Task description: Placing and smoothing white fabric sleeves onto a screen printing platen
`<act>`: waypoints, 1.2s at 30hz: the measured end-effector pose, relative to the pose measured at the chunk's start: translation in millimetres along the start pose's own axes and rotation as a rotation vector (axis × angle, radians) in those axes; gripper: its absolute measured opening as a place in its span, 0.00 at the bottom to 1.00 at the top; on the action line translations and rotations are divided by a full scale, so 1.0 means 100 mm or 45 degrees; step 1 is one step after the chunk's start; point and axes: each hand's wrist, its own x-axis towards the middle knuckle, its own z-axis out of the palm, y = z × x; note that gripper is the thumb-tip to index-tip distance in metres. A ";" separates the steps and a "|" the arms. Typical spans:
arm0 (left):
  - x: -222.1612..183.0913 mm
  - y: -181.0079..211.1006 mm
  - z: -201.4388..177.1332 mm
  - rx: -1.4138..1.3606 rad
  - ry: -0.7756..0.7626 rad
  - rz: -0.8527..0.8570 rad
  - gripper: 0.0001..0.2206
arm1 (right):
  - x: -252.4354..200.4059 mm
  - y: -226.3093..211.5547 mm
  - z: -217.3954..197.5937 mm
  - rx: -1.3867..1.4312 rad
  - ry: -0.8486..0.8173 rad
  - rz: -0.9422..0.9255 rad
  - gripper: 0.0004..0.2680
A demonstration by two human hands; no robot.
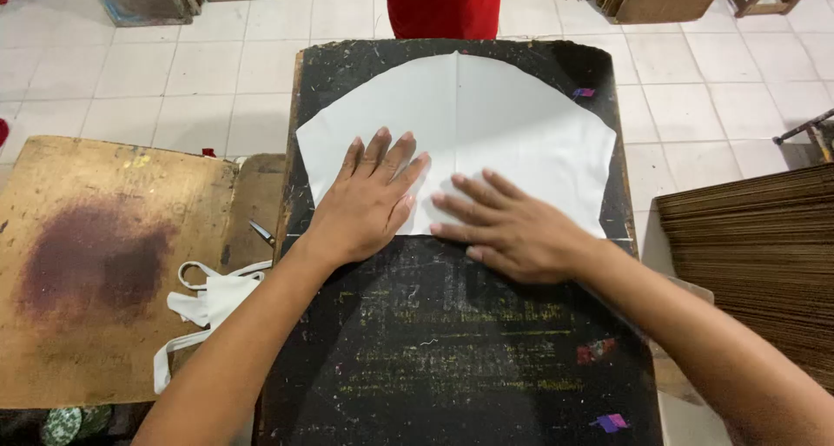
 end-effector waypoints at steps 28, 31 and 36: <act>0.29 -0.28 -0.22 -0.072 -0.312 -0.397 0.31 | 0.50 0.58 -0.01 0.367 0.117 0.076 0.25; 0.26 -0.27 -0.20 -0.068 -0.247 -0.439 0.31 | 0.75 1.09 0.00 0.181 0.121 0.275 0.26; 0.40 -0.07 -0.03 -0.073 -0.120 -0.523 0.31 | 1.03 1.12 0.01 0.032 0.074 0.618 0.26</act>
